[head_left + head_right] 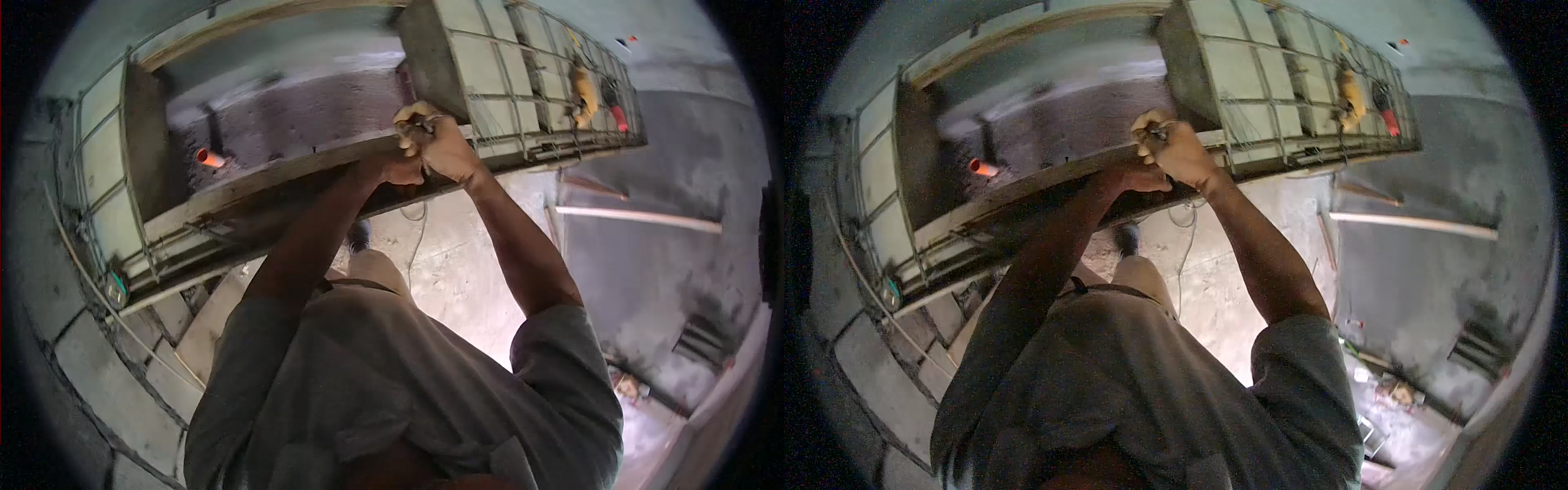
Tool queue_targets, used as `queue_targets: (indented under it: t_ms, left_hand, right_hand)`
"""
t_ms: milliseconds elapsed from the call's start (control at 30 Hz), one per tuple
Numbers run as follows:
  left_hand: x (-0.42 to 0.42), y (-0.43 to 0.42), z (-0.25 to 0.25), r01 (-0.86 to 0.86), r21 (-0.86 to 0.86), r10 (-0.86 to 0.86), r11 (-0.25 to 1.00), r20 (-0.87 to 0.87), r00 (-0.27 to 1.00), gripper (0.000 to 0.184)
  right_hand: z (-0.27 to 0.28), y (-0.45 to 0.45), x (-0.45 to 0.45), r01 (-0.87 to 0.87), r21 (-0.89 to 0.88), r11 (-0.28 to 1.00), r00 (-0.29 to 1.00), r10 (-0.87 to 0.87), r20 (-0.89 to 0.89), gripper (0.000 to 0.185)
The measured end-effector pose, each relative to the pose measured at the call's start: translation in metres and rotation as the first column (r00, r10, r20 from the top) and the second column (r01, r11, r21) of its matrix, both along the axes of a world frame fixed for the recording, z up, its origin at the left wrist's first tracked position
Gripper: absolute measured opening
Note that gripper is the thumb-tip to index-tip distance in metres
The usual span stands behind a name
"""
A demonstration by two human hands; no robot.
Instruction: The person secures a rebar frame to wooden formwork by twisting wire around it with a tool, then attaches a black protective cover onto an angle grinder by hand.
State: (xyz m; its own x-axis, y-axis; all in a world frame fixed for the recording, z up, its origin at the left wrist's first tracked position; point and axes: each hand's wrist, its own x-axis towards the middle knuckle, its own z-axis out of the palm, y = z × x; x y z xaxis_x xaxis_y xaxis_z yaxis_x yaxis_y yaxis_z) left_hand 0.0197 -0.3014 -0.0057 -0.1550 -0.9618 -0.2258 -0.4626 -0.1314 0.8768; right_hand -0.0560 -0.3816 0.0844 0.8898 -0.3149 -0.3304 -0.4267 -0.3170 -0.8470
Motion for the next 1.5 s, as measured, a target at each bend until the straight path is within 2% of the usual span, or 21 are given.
queue_targets:
  t_ms: [33, 100, 200, 367, 433, 567, 700, 733, 800, 833, 900, 967, 1033, 1067, 1167, 1233, 1267, 1300, 1333, 1400, 1500]
  left_hand:
    - [-0.001, -0.002, -0.005, -0.027, 0.019, 0.027, 0.999, 0.01, 1.0, 0.031]
    - [-0.012, -0.006, -0.015, 0.013, 0.021, -0.017, 1.0, 0.23, 0.973, 0.034]
    - [-0.023, 0.008, -0.023, -0.082, 0.0, 0.081, 0.997, 0.108, 0.991, 0.045]
    - [-0.059, 0.048, -0.006, -0.301, -0.13, 0.3, 0.945, -0.03, 0.954, 0.072]
    - [-0.086, 0.05, 0.021, -0.407, -0.128, 0.427, 0.904, 0.282, 0.859, 0.067]
    - [-0.117, 0.039, -0.002, -0.47, -0.214, 0.516, 0.857, 0.375, 0.77, 0.054]
    - [-0.12, 0.035, -0.021, -0.585, -0.401, 0.695, 0.705, 0.226, 0.682, 0.035]
    - [-0.119, 0.036, -0.024, -0.591, -0.454, 0.723, 0.667, 0.201, 0.661, 0.029]
    - [-0.116, 0.033, -0.038, -0.655, -0.377, 0.734, 0.655, 0.11, 0.67, 0.024]
    - [-0.116, 0.031, -0.042, -0.707, -0.294, 0.743, 0.643, 0.014, 0.67, 0.02]
    - [-0.111, 0.032, -0.038, -0.696, -0.25, 0.723, 0.673, 0.021, 0.691, 0.017]
    - [-0.106, 0.032, -0.033, -0.685, -0.206, 0.704, 0.699, 0.032, 0.709, 0.014]
    - [-0.107, 0.034, -0.034, -0.761, -0.134, 0.762, 0.634, -0.055, 0.645, 0.013]
    - [-0.106, 0.035, -0.036, -0.761, -0.13, 0.762, 0.636, -0.052, 0.646, 0.013]
    - [-0.096, 0.035, -0.042, -0.678, -0.288, 0.732, 0.676, 0.155, 0.663, 0.016]
    - [-0.087, 0.034, -0.039, -0.624, -0.157, 0.641, 0.766, 0.266, 0.72, 0.017]
    - [-0.083, 0.032, -0.032, -0.622, -0.149, 0.637, 0.769, 0.271, 0.722, 0.017]
    - [-0.077, 0.029, -0.024, -0.627, -0.143, 0.642, 0.766, 0.234, 0.73, 0.016]
    - [-0.073, 0.025, -0.019, -0.631, -0.139, 0.646, 0.763, 0.196, 0.738, 0.016]
    - [-0.069, 0.019, -0.018, -0.628, -0.184, 0.654, 0.756, 0.203, 0.729, 0.016]
    - [-0.064, 0.01, -0.008, -0.576, -0.298, 0.645, 0.761, 0.258, 0.719, 0.018]
  right_hand:
    - [-0.007, 0.001, 0.0, 0.151, 0.133, 0.979, 0.984, -0.162, 0.069, 0.008]
    - [-0.014, -0.004, -0.007, 0.129, 0.083, 0.988, 0.983, -0.139, 0.123, 0.007]
    - [-0.04, -0.022, -0.007, 0.191, -0.335, 0.923, 0.929, -0.06, 0.366, 0.009]
    - [-0.052, -0.058, -0.033, 0.502, -0.271, 0.822, 0.81, -0.337, 0.479, 0.008]
    - [-0.053, -0.068, -0.048, 0.748, -0.308, 0.587, 0.644, -0.534, 0.547, 0.009]
    - [-0.057, -0.071, -0.045, 0.817, -0.123, 0.563, 0.55, -0.697, 0.461, 0.012]
    - [-0.029, -0.025, -0.014, 0.244, -0.55, 0.798, 0.922, -0.015, 0.387, 0.036]
    - [-0.022, -0.025, -0.008, 0.242, -0.55, 0.799, 0.921, -0.012, 0.389, 0.036]
    - [-0.002, -0.026, 0.005, -0.402, -0.334, 0.853, 0.907, 0.42, -0.02, 0.039]
    - [-0.002, -0.031, 0.012, -0.4, -0.334, 0.854, 0.909, 0.416, -0.023, 0.039]
    - [-0.002, -0.045, 0.03, -0.563, 0.097, 0.821, 0.794, 0.569, -0.214, 0.038]
    - [-0.003, -0.045, 0.035, -0.509, 0.209, 0.835, 0.819, 0.545, -0.179, 0.037]
    - [-0.033, -0.051, 0.042, -0.532, 0.563, 0.633, 0.793, 0.605, 0.069, 0.038]
    - [-0.041, -0.048, 0.042, -0.531, 0.566, 0.631, 0.794, 0.604, 0.072, 0.038]
    - [-0.047, -0.031, 0.04, -0.417, 0.685, 0.597, 0.845, 0.532, 0.051, 0.028]
    - [-0.036, -0.021, 0.037, -0.12, 0.023, 0.992, 0.985, 0.122, -0.124, 0.022]
    - [-0.093, -0.053, 0.031, -0.175, -0.172, 0.969, 0.972, 0.199, 0.129, 0.027]
    - [-0.078, -0.064, 0.023, 0.098, 0.152, 0.984, 0.987, -0.116, 0.114, 0.027]
    - [-0.061, -0.073, 0.013, 0.359, 0.442, 0.822, 0.916, -0.401, 0.001, 0.026]
    - [-0.068, -0.097, -0.016, 0.412, 0.306, 0.858, 0.852, -0.482, 0.205, 0.022]
    - [-0.052, -0.093, -0.066, 0.549, 0.55, 0.629, 0.649, -0.735, 0.193, 0.02]
